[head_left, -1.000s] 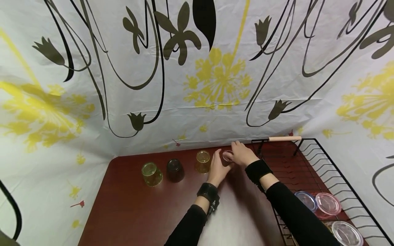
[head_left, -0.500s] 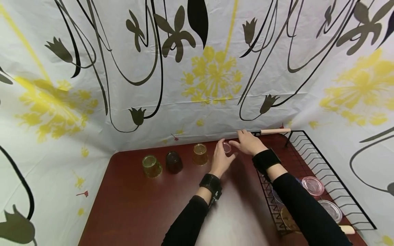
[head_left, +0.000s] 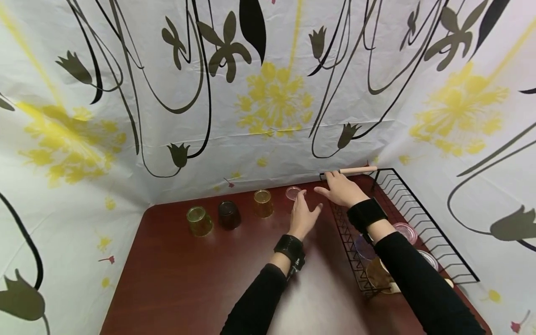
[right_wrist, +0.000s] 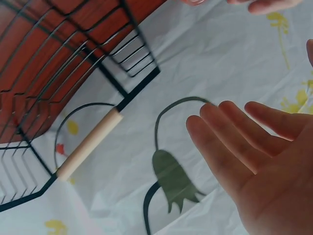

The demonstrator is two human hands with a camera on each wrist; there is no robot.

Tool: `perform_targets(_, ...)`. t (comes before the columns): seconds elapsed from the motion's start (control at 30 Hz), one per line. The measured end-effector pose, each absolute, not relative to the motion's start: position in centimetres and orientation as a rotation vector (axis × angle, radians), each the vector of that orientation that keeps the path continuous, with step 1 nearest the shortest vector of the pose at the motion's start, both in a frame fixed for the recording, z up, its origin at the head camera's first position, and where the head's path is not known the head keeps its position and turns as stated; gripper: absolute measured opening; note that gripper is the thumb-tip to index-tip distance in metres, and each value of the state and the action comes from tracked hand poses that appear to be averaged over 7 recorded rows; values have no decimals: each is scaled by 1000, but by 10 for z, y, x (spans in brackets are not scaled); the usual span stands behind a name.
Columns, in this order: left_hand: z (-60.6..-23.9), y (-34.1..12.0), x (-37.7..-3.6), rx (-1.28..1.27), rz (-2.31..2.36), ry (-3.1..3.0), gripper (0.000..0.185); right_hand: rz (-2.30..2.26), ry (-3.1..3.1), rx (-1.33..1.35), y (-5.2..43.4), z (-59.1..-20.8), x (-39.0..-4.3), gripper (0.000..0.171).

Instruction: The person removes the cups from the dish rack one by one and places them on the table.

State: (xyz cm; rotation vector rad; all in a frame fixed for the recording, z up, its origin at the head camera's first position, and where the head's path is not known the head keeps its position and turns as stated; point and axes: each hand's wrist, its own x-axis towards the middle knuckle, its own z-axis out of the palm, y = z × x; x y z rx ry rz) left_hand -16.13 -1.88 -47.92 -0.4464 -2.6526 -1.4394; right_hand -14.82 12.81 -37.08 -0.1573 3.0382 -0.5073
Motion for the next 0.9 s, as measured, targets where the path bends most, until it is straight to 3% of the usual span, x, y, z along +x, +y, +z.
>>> perform_targets(0.6,-505,36,-127,-571,-1477,-2787,69,-488,2978,-11,190,-390,-108,70)
perform_targets(0.9,-513,49,-116,-590,-1574,-2798,73,-415,2811,9,210,-413,-89,83)
